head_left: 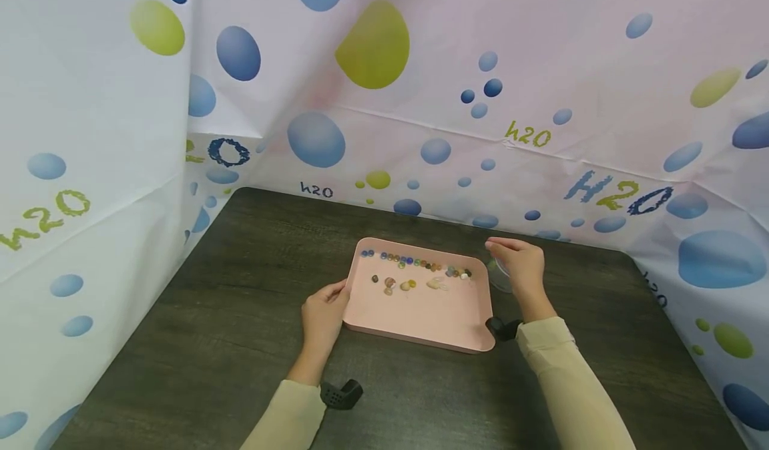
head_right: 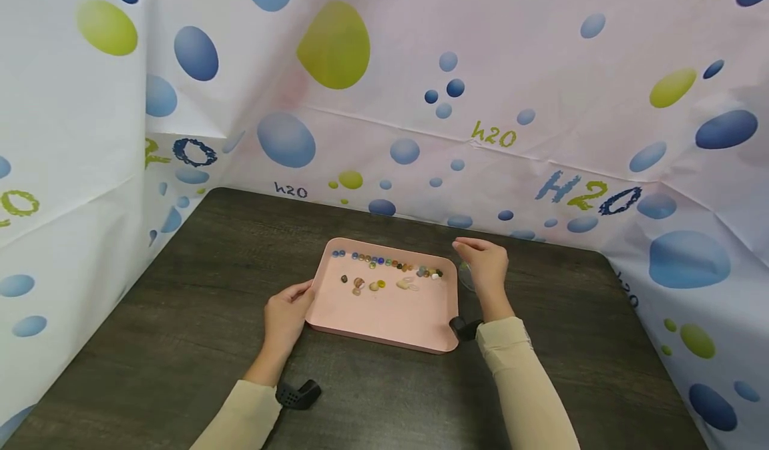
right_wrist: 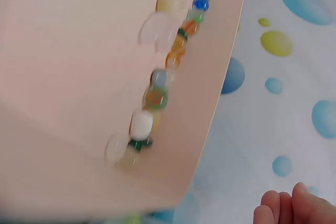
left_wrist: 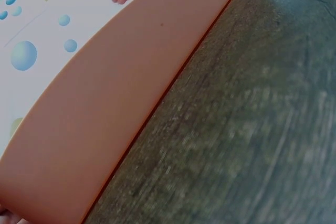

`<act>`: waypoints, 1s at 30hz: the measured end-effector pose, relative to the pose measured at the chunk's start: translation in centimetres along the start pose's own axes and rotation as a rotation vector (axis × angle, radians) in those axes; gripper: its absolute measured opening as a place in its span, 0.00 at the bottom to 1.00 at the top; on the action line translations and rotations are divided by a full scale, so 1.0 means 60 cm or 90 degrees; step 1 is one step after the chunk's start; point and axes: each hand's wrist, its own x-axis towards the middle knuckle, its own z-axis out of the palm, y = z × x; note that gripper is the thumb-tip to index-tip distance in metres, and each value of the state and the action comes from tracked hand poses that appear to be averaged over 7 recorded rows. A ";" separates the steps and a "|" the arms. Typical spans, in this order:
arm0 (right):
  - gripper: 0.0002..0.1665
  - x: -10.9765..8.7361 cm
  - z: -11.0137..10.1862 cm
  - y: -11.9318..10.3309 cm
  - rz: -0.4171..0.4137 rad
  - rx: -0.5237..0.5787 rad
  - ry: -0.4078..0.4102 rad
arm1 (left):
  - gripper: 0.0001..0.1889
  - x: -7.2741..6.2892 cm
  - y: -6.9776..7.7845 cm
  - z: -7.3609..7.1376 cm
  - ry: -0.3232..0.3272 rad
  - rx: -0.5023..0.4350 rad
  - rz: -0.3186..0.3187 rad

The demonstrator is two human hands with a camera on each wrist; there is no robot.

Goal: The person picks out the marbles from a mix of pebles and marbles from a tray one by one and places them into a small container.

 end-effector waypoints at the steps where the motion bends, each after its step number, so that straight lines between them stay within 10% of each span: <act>1: 0.23 -0.002 0.006 -0.002 -0.001 0.005 -0.006 | 0.11 0.000 0.001 -0.001 0.001 0.000 0.002; 30: 0.22 -0.030 0.155 -0.026 -0.033 0.009 -0.187 | 0.10 -0.001 0.002 -0.011 -0.010 -0.013 0.010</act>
